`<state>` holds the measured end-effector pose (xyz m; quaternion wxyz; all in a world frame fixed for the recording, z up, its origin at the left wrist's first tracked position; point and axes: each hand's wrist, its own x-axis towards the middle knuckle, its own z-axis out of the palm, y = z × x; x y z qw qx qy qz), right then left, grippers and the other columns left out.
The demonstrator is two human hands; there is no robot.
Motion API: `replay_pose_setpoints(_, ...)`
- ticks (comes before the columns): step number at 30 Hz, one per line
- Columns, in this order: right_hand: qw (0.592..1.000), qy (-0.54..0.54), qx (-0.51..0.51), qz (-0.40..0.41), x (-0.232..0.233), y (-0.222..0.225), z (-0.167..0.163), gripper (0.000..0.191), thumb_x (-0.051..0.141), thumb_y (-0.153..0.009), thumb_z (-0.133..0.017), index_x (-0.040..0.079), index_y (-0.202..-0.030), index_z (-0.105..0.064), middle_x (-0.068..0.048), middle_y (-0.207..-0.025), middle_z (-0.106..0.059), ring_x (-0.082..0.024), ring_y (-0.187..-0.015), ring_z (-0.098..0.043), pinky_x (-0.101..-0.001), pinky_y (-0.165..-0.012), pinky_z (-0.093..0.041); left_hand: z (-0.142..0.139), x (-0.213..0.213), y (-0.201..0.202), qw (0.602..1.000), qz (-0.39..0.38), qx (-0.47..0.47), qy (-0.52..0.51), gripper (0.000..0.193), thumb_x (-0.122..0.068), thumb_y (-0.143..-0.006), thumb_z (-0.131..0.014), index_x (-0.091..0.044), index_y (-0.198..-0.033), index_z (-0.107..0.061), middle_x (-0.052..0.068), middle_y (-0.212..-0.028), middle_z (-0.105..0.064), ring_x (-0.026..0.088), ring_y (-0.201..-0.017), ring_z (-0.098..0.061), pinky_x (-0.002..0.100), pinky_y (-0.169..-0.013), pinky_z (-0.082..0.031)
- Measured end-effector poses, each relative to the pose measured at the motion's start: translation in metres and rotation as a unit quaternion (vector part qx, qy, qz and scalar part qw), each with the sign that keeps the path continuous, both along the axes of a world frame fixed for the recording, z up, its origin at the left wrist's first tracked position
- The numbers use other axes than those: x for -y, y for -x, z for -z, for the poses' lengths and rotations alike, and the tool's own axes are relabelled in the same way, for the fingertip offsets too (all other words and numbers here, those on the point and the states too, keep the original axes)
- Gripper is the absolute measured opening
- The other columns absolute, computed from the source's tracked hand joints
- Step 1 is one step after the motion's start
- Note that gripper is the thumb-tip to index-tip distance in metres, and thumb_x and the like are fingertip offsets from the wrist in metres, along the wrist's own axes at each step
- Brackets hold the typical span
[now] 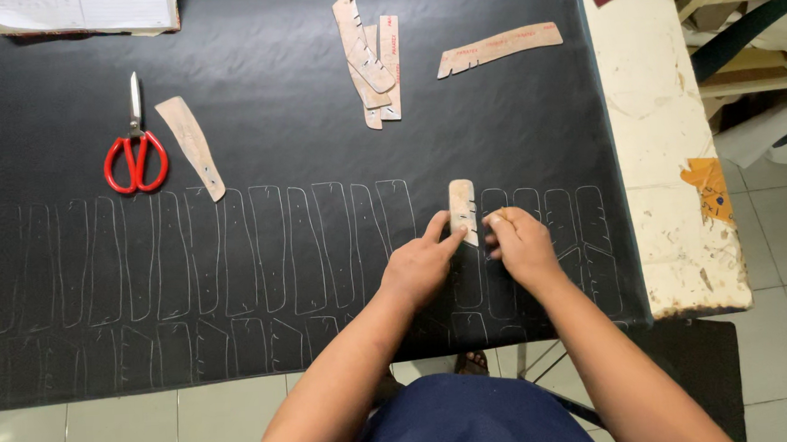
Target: The person uses a small template and a pencil to trace outlines on a large sheet of black material. They repeatedly position the template, trace its edges, and move it to adjacent areas to create a series of identical shapes.
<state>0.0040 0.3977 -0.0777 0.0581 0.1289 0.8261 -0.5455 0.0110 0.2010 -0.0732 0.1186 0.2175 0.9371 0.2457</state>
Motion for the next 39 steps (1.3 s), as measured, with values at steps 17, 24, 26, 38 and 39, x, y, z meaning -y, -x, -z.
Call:
replay_pose_setpoints(17,0.972,-0.169,-0.163,-0.026,0.039,0.009,-0.001,0.024,0.021,-0.1,-0.059,0.002,-0.106,-0.074,-0.012,-0.098,-0.075,-0.024,-0.088,-0.073,-0.0348,-0.078,-0.056,0.0,0.023,0.021,0.997,0.055,0.035,-0.036,0.062,-0.004,-0.083,-0.058,-0.013,-0.144,-0.05,0.02,-0.139,-0.043,0.038,-0.088,-0.07,0.051,-0.075,-0.057)
replay_pose_setpoints(24,0.992,-0.095,-0.078,0.038,0.049,0.035,0.001,0.026,0.016,-0.099,-0.05,0.006,-0.113,-0.069,-0.01,-0.117,-0.063,-0.028,-0.087,-0.071,-0.0381,-0.076,-0.059,0.004,0.037,0.027,0.995,0.093,0.018,-0.037,0.062,-0.001,-0.086,-0.056,-0.011,-0.147,-0.048,0.022,-0.146,-0.04,0.038,-0.085,-0.071,0.051,-0.075,-0.057)
replay_pose_setpoints(26,0.972,-0.214,-0.091,-0.038,0.052,0.046,-0.004,0.033,0.018,-0.093,-0.06,0.01,-0.123,-0.07,-0.011,-0.122,-0.059,-0.031,-0.097,-0.068,-0.042,-0.083,-0.055,0.005,0.039,0.026,0.995,0.095,0.005,-0.044,0.064,-0.001,-0.084,-0.056,-0.011,-0.147,-0.048,0.021,-0.146,-0.042,0.038,-0.085,-0.071,0.05,-0.075,-0.057)
replay_pose_setpoints(38,0.97,-0.175,-0.009,-0.171,-0.019,0.09,0.002,0.032,0.028,-0.084,-0.078,0.006,-0.104,-0.065,-0.007,-0.093,-0.07,-0.025,-0.089,-0.07,-0.0357,-0.078,-0.054,0.028,0.008,0.007,0.963,-0.171,-0.101,-0.181,0.039,-0.01,-0.088,-0.065,-0.007,-0.125,-0.053,0.015,-0.132,-0.056,0.04,-0.097,-0.068,0.046,-0.083,-0.056)
replay_pose_setpoints(39,0.977,-0.134,-0.01,-0.163,-0.038,0.087,0.005,0.028,0.025,-0.086,-0.076,0.007,-0.105,-0.066,-0.006,-0.089,-0.07,-0.022,-0.085,-0.07,-0.0327,-0.076,-0.054,0.031,0.0,0.002,0.959,-0.186,-0.119,-0.178,0.037,-0.009,-0.088,-0.065,-0.007,-0.124,-0.055,0.015,-0.132,-0.057,0.039,-0.098,-0.068,0.046,-0.083,-0.056)
